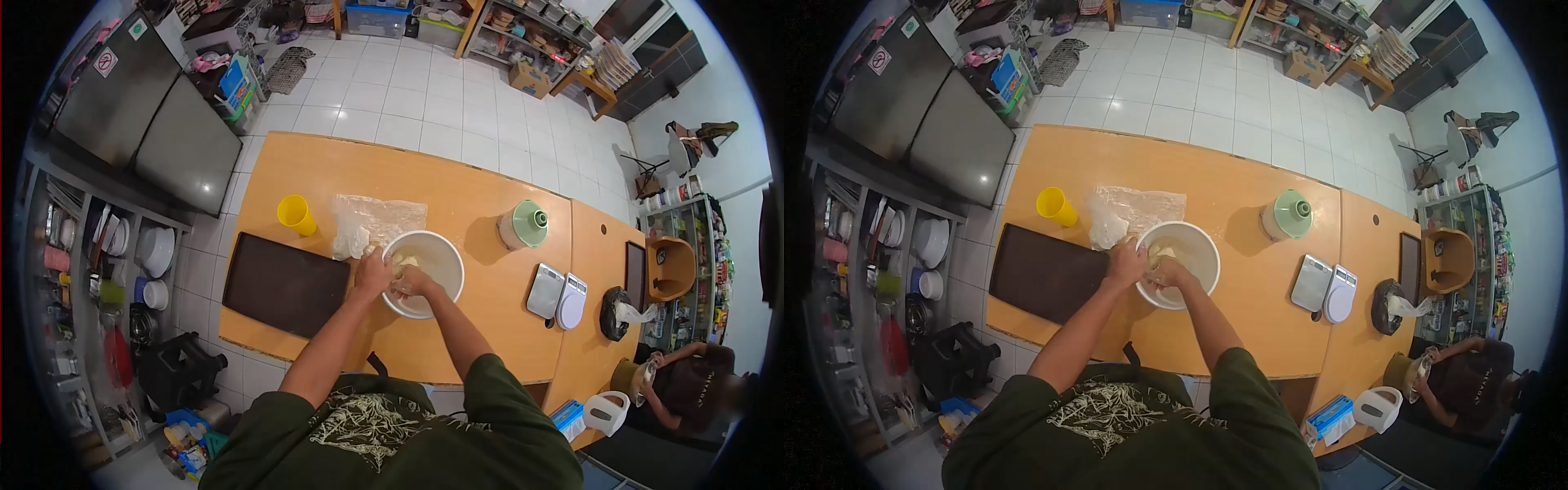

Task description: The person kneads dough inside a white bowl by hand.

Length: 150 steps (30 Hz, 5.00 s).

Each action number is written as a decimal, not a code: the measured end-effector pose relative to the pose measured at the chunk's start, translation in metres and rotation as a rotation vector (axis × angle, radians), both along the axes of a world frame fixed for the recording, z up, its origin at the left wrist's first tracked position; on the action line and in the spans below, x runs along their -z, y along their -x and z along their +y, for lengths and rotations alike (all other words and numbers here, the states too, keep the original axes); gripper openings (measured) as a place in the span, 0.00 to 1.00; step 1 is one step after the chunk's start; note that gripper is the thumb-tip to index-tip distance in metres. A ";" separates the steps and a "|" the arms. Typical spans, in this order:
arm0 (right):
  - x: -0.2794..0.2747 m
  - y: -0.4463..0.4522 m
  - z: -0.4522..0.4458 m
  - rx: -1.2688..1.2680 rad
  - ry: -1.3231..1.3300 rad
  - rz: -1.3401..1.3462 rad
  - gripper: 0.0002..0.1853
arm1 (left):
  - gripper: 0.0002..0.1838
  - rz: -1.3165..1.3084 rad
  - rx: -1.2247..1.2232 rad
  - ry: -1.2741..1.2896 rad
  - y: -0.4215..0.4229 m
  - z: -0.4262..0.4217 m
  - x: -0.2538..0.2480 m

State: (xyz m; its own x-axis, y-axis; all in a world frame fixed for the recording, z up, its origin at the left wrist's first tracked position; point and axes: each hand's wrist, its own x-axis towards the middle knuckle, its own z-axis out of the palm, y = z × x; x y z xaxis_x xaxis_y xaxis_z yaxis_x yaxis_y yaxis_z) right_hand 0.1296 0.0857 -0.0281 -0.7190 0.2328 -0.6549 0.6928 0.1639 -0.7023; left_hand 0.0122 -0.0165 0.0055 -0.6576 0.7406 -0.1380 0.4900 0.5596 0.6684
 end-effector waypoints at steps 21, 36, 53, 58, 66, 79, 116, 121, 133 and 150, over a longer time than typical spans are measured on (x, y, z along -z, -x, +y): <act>0.023 0.017 -0.011 0.374 0.078 0.090 0.14 | 0.16 -0.022 0.021 0.035 -0.001 -0.003 -0.004; 0.002 0.000 0.009 0.261 -0.786 0.027 0.22 | 0.15 0.094 -0.013 0.039 -0.004 -0.002 0.018; -0.004 -0.034 -0.055 -0.096 -0.946 0.121 0.24 | 0.18 0.016 0.072 0.157 -0.009 -0.002 -0.001; -0.003 -0.042 -0.073 -0.189 -0.894 0.099 0.17 | 0.16 -0.046 0.068 0.222 -0.010 -0.002 -0.005; 0.022 -0.041 -0.072 0.093 -0.485 0.035 0.17 | 0.14 -0.044 0.131 0.143 -0.008 -0.003 -0.011; 0.053 0.003 -0.019 0.390 -0.902 -0.037 0.12 | 0.13 -0.054 0.168 0.144 -0.003 -0.003 -0.017; -0.011 -0.052 -0.012 0.141 -0.179 0.062 0.14 | 0.13 -0.022 0.050 0.146 -0.010 0.000 -0.001; 0.048 -0.025 -0.021 -0.019 -0.175 -0.186 0.19 | 0.14 -0.050 0.072 0.111 -0.006 0.000 -0.008; 0.024 0.000 -0.017 0.099 -0.208 -0.187 0.16 | 0.13 -0.026 0.105 -0.007 -0.006 -0.002 -0.006; 0.003 -0.024 -0.031 0.350 -0.829 0.188 0.14 | 0.19 -0.081 -0.126 -0.165 -0.013 0.004 0.018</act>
